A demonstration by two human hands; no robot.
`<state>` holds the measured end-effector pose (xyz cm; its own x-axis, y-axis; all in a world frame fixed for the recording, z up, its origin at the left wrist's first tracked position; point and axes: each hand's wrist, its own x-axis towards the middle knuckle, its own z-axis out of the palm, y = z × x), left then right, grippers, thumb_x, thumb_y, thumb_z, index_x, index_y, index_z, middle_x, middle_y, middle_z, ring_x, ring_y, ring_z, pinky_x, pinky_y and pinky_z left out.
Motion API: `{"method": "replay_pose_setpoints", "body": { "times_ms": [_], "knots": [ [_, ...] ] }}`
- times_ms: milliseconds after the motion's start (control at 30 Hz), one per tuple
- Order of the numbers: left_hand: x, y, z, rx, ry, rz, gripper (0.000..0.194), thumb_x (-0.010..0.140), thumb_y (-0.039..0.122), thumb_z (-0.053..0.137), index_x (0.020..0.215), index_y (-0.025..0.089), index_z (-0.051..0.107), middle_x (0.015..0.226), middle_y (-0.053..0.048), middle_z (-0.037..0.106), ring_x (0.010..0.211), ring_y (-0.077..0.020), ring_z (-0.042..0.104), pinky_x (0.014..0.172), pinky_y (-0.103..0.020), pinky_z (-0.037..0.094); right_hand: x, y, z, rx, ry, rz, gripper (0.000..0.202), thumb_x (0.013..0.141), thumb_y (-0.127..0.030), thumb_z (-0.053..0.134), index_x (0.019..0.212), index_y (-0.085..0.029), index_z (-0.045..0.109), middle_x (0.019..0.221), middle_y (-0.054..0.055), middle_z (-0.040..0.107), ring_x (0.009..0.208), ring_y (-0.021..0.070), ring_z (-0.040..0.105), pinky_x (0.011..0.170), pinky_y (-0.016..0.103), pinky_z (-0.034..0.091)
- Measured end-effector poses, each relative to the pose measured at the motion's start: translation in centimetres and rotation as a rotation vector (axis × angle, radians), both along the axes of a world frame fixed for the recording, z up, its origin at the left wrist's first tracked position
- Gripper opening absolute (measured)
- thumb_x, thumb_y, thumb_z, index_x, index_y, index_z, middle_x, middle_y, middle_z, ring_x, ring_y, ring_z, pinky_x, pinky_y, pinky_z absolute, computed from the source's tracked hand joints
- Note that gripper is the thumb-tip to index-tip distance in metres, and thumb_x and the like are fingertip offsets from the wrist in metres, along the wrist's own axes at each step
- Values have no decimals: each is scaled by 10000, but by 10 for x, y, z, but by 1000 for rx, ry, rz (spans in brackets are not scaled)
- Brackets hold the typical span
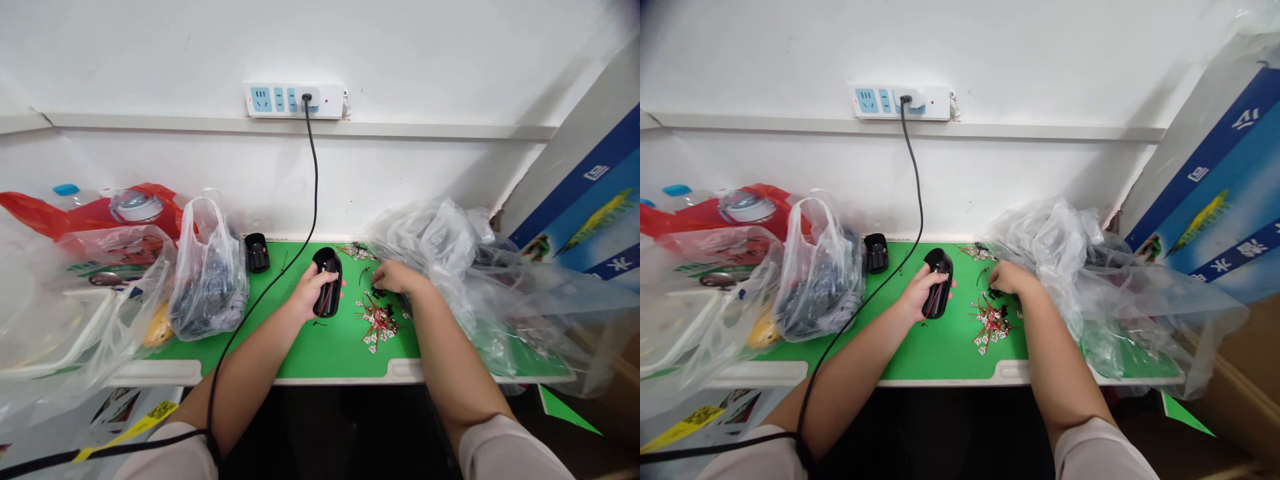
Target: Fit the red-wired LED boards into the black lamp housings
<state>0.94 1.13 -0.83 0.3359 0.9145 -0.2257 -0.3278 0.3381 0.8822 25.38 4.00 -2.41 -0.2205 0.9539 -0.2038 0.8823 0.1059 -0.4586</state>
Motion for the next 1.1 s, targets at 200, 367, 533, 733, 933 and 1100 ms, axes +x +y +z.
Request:
{"method": "replay_pose_setpoints", "body": {
  "times_ms": [200,367,533,733,933,1100],
  "knots": [
    [0,1,2,7,-9,42,459,636,262,685,1037,238,462,688,14,655,539,-143,621,529,-252,492,-13,-4,4,-7,-28,55,204,693,-134,586,772,-208,759,702,1,714,573,132,551,541,238,381],
    [-1,2,1,38,1,53,460,638,306,675,1030,235,446,674,1,666,482,-131,588,485,-231,457,-11,-3,3,55,38,116,253,703,-100,548,780,-220,757,755,-5,726,636,141,575,601,245,407],
    [-1,2,1,53,-16,49,480,625,304,684,1034,231,443,676,3,666,492,-130,593,503,-240,471,-6,-1,0,43,73,78,273,651,-113,620,847,-232,768,776,-5,731,638,149,592,601,246,423],
    [-2,2,-1,54,-6,60,484,630,336,670,1040,230,435,676,-2,668,466,-136,582,452,-232,451,-12,-2,-1,-21,59,60,248,654,-146,624,845,-213,767,763,2,733,604,146,587,563,243,412],
    [-4,0,1,52,-1,52,454,639,325,658,1018,235,426,663,5,663,460,-141,583,432,-227,444,-15,-2,2,41,64,150,185,654,-114,589,709,-201,743,691,-2,712,618,145,567,586,242,395],
    [-4,-2,3,70,-13,90,485,615,317,706,1018,228,451,682,13,656,495,-138,600,487,-252,481,-11,-7,15,96,272,71,110,691,-177,583,662,-168,689,583,6,661,533,137,559,530,246,406]
  ]
}}
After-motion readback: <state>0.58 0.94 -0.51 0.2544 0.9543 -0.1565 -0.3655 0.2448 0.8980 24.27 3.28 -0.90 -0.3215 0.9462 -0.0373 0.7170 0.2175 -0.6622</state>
